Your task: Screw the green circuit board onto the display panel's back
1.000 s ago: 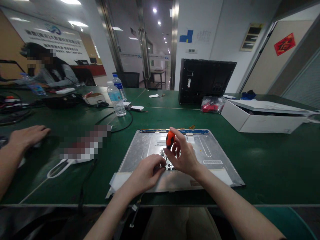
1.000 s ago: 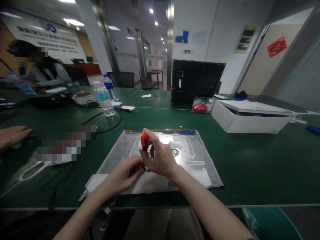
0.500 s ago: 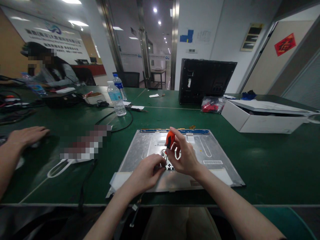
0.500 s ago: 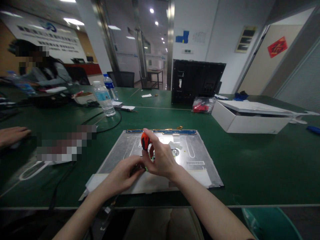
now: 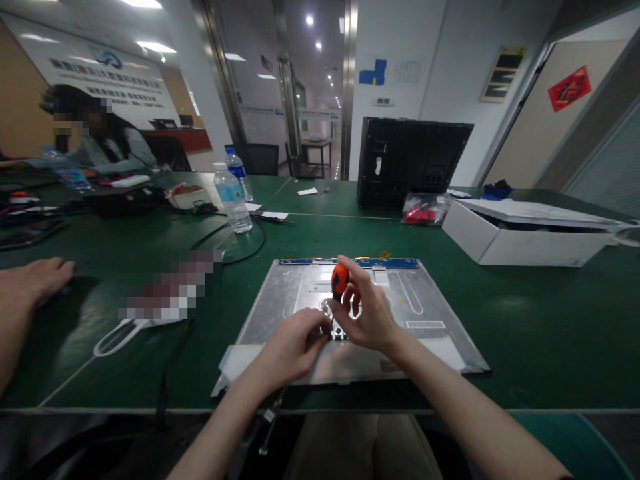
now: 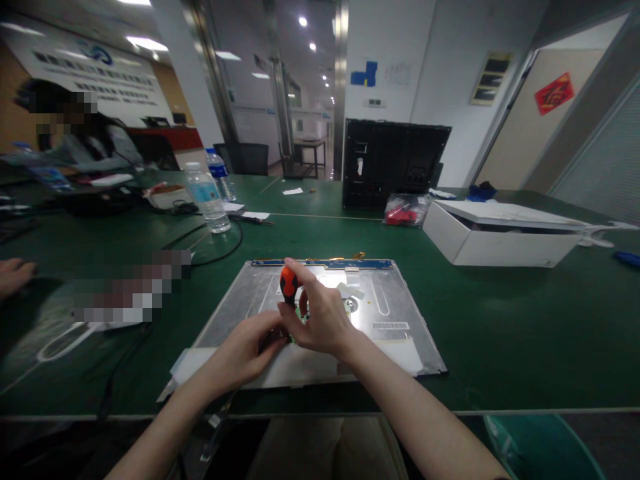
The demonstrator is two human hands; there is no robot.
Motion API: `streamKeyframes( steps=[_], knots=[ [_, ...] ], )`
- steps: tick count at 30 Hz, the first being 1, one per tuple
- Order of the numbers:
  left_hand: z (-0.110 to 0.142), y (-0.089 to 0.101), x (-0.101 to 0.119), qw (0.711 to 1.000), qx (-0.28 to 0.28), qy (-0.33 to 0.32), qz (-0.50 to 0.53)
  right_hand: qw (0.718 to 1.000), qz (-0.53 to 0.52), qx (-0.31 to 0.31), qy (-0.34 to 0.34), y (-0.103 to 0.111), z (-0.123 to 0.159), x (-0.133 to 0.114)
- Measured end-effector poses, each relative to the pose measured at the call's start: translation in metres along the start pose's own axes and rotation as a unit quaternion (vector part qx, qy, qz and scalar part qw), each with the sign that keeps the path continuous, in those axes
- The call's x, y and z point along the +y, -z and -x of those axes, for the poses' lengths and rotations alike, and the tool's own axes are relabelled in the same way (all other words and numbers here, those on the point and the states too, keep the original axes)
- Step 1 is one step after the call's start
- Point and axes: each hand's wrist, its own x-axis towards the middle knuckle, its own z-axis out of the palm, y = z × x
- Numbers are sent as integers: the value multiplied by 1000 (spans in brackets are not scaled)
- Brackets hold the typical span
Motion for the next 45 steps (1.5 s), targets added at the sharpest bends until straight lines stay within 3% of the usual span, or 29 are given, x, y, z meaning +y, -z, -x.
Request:
streamKeyframes(
  steps=[45],
  knots=[
    [-1,2,3,1000,-6,4,1,1000,-11,-13,-2,1,-1,0]
  ],
)
